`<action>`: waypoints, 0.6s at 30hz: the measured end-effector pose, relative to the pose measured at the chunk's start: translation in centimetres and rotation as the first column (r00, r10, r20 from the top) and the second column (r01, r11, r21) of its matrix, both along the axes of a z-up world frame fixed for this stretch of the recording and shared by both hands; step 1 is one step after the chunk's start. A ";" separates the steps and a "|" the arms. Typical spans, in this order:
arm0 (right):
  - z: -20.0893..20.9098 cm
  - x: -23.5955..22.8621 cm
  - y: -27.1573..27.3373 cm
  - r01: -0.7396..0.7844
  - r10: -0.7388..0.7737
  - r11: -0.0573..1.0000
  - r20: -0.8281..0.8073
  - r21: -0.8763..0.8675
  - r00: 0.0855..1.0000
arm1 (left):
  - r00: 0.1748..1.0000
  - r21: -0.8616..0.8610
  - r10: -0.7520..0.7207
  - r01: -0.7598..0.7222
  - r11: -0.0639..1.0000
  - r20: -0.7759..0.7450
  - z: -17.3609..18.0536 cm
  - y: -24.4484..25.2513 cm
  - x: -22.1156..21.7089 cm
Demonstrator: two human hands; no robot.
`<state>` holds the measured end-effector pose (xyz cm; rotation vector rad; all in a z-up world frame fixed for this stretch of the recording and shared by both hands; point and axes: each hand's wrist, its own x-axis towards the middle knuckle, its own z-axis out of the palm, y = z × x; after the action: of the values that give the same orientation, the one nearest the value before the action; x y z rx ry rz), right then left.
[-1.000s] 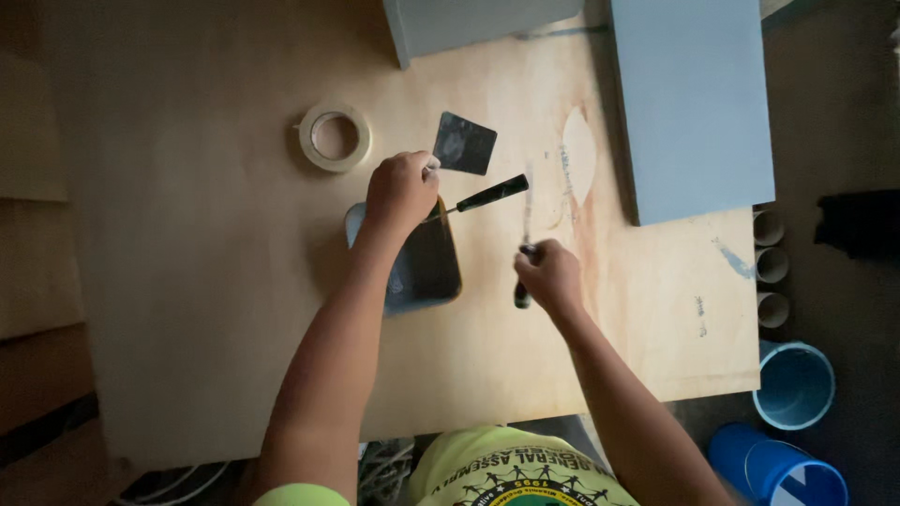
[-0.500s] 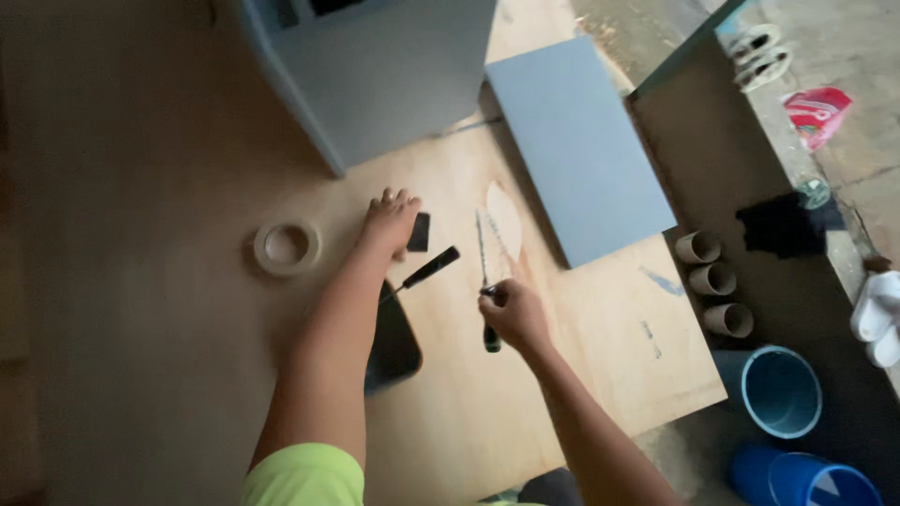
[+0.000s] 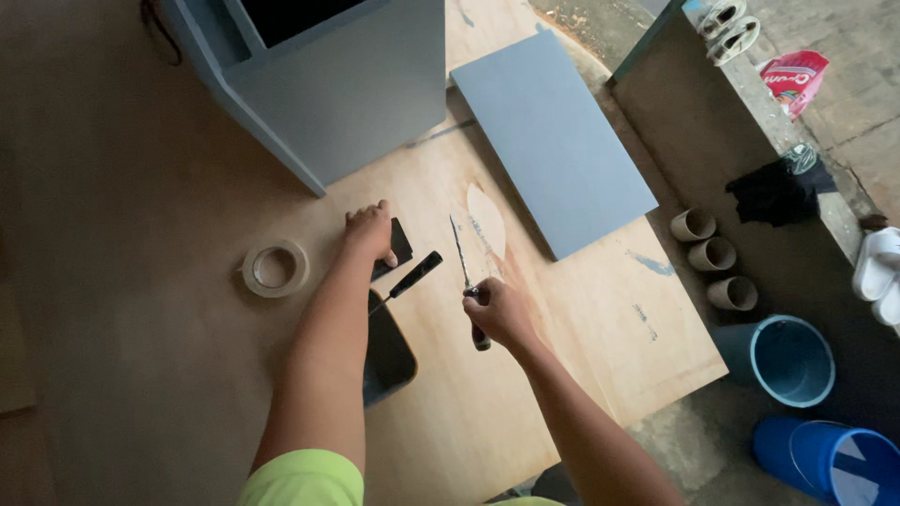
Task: The person organizes painting supplies, handles rolls of tape, and manipulates a power cord while working on a grey painted wooden structure.
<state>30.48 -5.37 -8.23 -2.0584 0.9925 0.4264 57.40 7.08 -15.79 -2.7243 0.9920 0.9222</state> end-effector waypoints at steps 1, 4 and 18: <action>0.3 0.0 0.0 0.009 -0.009 1.000 -0.003 0.002 1.000 | 0.998 -0.037 0.051 -0.052 0.998 -0.034 -0.3 0.1 0.2; 0.6 -0.1 -0.3 0.012 -0.012 1.000 0.010 -0.017 1.000 | 0.997 -0.080 0.067 -0.069 0.994 -0.028 -1.3 0.5 0.7; 9.5 2.1 1.8 -0.004 0.010 1.000 0.289 -0.022 0.957 | 0.869 -0.584 0.413 -0.490 0.648 -0.271 18.6 6.1 -6.0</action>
<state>32.61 -3.58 1.23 -2.0710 0.8155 0.1118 51.39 13.20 2.77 -3.6719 0.7307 0.9361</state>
